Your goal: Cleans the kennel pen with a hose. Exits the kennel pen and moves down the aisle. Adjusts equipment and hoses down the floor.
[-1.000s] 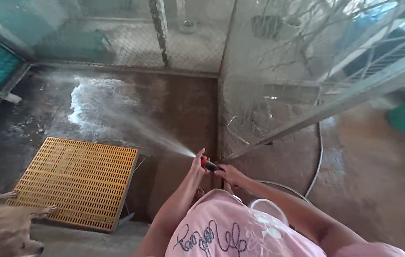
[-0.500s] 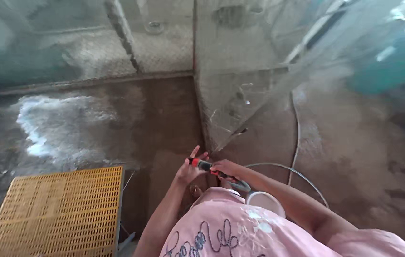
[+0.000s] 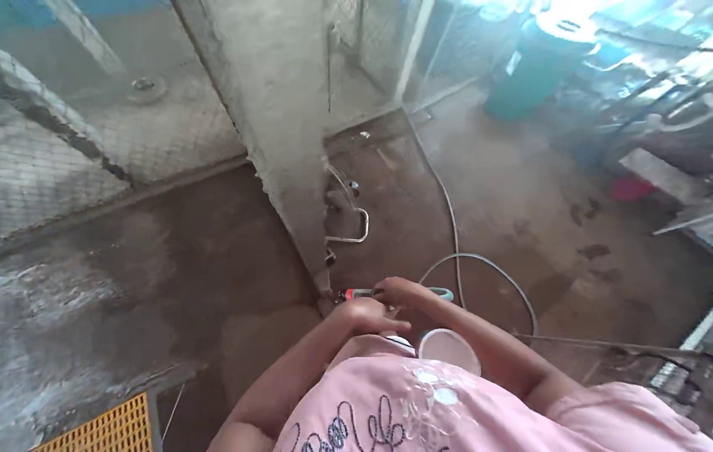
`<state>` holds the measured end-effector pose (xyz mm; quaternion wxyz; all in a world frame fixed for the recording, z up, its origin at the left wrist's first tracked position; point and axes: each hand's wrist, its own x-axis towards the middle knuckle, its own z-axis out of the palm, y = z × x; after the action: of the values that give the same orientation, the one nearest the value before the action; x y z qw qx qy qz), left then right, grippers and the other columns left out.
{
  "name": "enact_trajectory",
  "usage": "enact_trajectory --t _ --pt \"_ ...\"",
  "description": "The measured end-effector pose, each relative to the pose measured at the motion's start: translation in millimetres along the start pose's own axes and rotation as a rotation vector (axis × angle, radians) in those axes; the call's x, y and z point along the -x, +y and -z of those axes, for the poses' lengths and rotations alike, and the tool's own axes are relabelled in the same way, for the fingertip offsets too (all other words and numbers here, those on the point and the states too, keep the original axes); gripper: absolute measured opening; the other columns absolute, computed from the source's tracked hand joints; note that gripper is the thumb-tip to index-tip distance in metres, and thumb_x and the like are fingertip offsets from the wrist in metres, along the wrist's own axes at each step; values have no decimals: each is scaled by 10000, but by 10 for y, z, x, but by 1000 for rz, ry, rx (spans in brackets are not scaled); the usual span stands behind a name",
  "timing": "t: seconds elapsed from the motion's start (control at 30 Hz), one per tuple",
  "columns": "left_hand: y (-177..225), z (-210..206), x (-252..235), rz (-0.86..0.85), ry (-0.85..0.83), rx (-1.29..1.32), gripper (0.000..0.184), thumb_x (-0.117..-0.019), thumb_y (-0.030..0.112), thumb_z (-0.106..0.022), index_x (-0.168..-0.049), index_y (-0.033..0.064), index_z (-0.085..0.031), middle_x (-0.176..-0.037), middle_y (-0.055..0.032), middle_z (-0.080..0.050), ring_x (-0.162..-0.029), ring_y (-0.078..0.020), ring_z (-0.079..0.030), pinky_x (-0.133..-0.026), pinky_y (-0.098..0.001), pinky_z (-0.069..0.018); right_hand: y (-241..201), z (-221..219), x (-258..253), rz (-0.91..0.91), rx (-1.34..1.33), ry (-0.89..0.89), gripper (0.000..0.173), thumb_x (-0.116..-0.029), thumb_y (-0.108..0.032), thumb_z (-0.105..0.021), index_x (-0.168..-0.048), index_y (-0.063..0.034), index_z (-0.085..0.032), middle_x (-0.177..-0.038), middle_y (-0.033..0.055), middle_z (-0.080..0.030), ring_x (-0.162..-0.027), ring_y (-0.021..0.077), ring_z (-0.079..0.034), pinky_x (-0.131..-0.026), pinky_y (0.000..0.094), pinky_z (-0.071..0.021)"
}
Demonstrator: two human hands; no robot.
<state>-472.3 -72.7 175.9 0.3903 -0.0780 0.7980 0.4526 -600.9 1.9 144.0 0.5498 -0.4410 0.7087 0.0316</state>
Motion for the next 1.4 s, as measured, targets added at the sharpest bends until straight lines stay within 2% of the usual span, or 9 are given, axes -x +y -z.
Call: enact_trajectory --t 0.13,0.37,0.53,0.67,0.77,1.0,1.13,1.27,1.4 --pt "455 234 -746 -359 -78 334 538 -1038 290 -580 -1407 -94 -502 -1276 -297 -619 -1180 -357 -606 -1061 -541 -437 584 590 1 -56 -114 34 459 -1070 -384 -535 -1281 8 -644 -1167 265 -666 -1060 392 -649 -959 601 -478" --pt "1274 766 -1952 -286 -221 665 469 -997 123 -605 -1415 -5 -437 -991 -109 -618 -774 -103 -585 -772 -320 -536 1791 1738 39 -79 -390 150 443 -1059 -387 -570 -1357 -59 -598 -991 146 -646 -734 195 -570 -708 392 -502" --pt "1502 1232 -2572 -400 -82 837 617 -997 103 -567 -1555 63 -307 -1281 -232 -584 -982 -220 -620 -870 -424 -534 2596 2814 337 -157 -530 440 471 -1060 -353 -578 -1460 -112 -520 -991 119 -648 -643 142 -532 -575 327 -471" --pt "1457 1885 -2694 -415 172 1077 533 -1019 89 -505 -1503 32 -291 -1177 -167 -579 -902 -155 -606 -820 -359 -536 3185 4013 682 -215 -479 775 457 -1071 -417 -537 -1405 -106 -569 -887 100 -634 -569 133 -486 -526 336 -442" --pt "1380 2492 -2785 -463 433 1212 531 -1018 106 -515 -1491 26 -288 -1192 -160 -581 -934 -157 -628 -837 -360 -550 3248 4806 874 -111 -628 876 384 -1070 -358 -551 -1363 -110 -534 -750 -18 -624 -438 3 -421 -386 180 -360" --pt "1685 3836 -2837 -578 767 1254 594 -1020 142 -561 -1512 -3 -262 -1244 -235 -591 -1033 -213 -628 -910 -385 -527 2406 5901 440 178 -660 529 296 -1037 -82 -442 -1326 -75 -508 -785 -45 -689 -404 -43 -415 -372 120 -361" --pt "1843 4286 -2725 -605 924 1300 552 -1028 107 -563 -1495 -19 -296 -1227 -227 -589 -1002 -199 -618 -894 -374 -525 2180 6195 71 236 -594 331 181 -975 -253 -502 -1070 -101 -526 -600 -68 -577 -440 17 -537 -427 165 -478" --pt "1761 4380 -2664 -598 1090 1250 477 -1052 136 -530 -1458 -33 -344 -1137 -203 -609 -917 -183 -622 -832 -361 -538 2244 6473 -395 373 -588 4 648 -553 -673 -913 -960 -253 -634 -637 -102 -663 -452 -11 -565 -415 159 -478" --pt "1787 4154 -2940 -536 1350 1347 529 -1078 236 -461 -1531 21 -294 -1337 -269 -533 -1090 -295 -591 -901 -467 -510 2288 6612 -934 470 -510 -279 520 -603 -651 -891 -930 -288 -713 -673 -78 -701 -458 -2 -575 -414 173 -480"
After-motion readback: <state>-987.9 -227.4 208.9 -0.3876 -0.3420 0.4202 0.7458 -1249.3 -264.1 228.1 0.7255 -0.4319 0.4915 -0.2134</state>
